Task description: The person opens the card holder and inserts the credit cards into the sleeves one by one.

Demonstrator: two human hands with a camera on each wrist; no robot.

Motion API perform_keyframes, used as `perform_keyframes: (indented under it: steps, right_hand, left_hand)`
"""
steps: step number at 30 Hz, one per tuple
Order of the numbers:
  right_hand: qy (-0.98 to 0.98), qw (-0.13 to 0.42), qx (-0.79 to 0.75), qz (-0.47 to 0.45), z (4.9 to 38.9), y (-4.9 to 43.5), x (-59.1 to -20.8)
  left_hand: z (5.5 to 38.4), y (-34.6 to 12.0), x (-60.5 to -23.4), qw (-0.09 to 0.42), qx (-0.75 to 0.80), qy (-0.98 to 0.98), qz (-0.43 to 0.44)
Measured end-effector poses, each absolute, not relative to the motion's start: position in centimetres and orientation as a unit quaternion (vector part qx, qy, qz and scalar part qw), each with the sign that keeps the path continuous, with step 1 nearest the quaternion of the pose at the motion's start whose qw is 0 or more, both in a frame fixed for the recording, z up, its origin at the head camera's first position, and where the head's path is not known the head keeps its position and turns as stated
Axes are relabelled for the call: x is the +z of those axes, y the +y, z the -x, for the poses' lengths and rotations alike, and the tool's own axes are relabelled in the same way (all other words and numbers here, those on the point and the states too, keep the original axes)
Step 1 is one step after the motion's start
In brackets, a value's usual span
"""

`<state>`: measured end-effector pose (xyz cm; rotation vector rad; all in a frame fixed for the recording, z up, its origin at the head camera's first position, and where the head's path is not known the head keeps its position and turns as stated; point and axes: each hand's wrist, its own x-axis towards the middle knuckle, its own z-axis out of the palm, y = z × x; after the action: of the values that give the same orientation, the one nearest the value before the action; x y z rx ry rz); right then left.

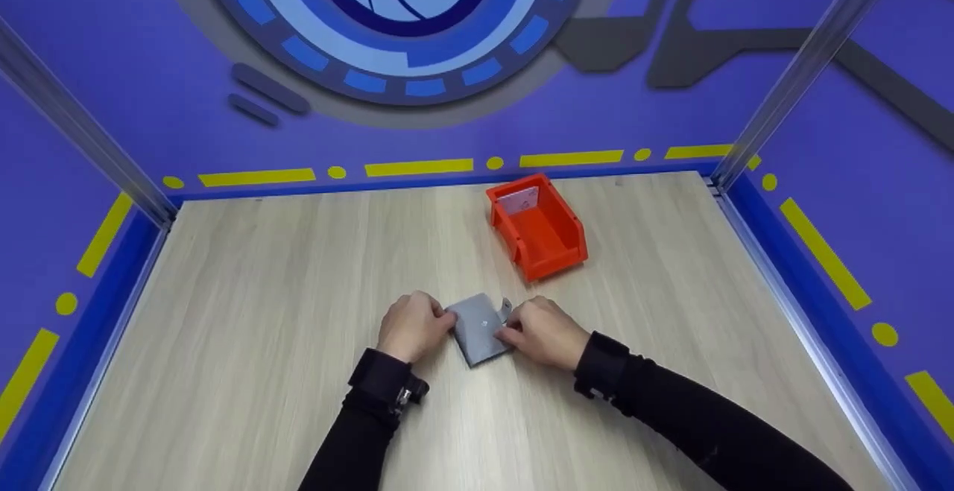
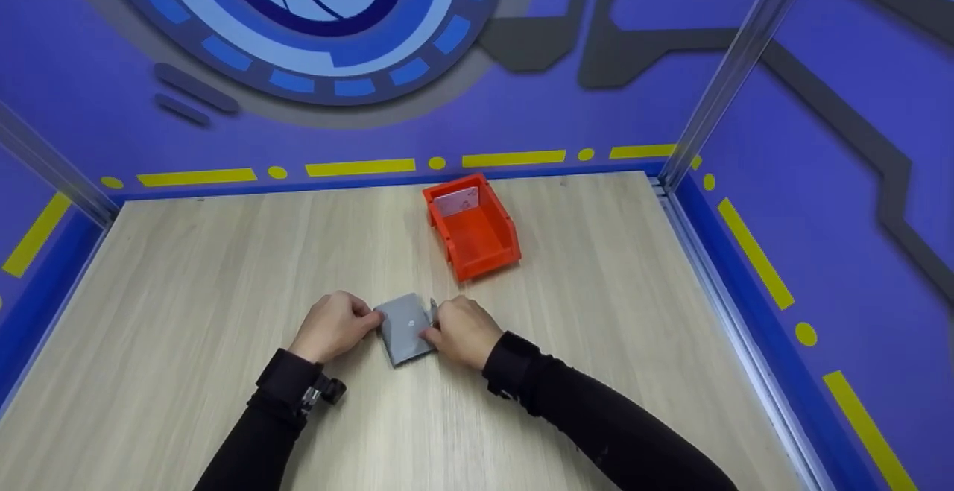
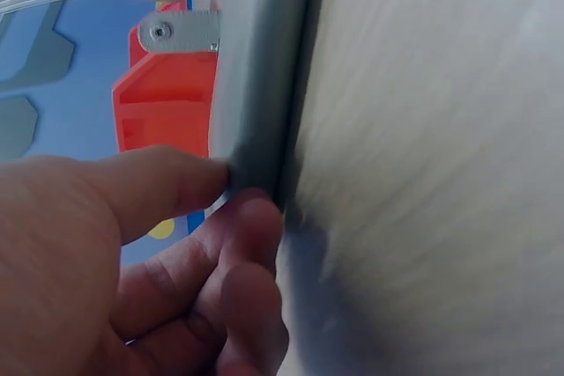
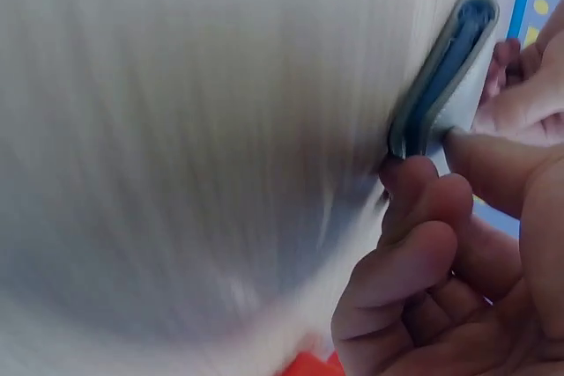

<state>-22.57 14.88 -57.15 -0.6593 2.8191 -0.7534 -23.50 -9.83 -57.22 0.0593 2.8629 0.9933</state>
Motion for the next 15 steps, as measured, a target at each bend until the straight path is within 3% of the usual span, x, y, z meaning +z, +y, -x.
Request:
perform_keyframes:
  steps: [7, 15]
  right_hand:
    - [0.931, 0.063, -0.268, 0.242, 21.2, 14.6, -57.8]
    - [0.936, 0.056, -0.281, 0.205, 22.1, 16.1, -56.3]
  left_hand:
    - [22.7, -9.4, -58.1, 0.039, 0.319, 0.947, -0.019]
    - [20.4, -10.0, -57.5, 0.034, 0.289, 0.955, -0.057]
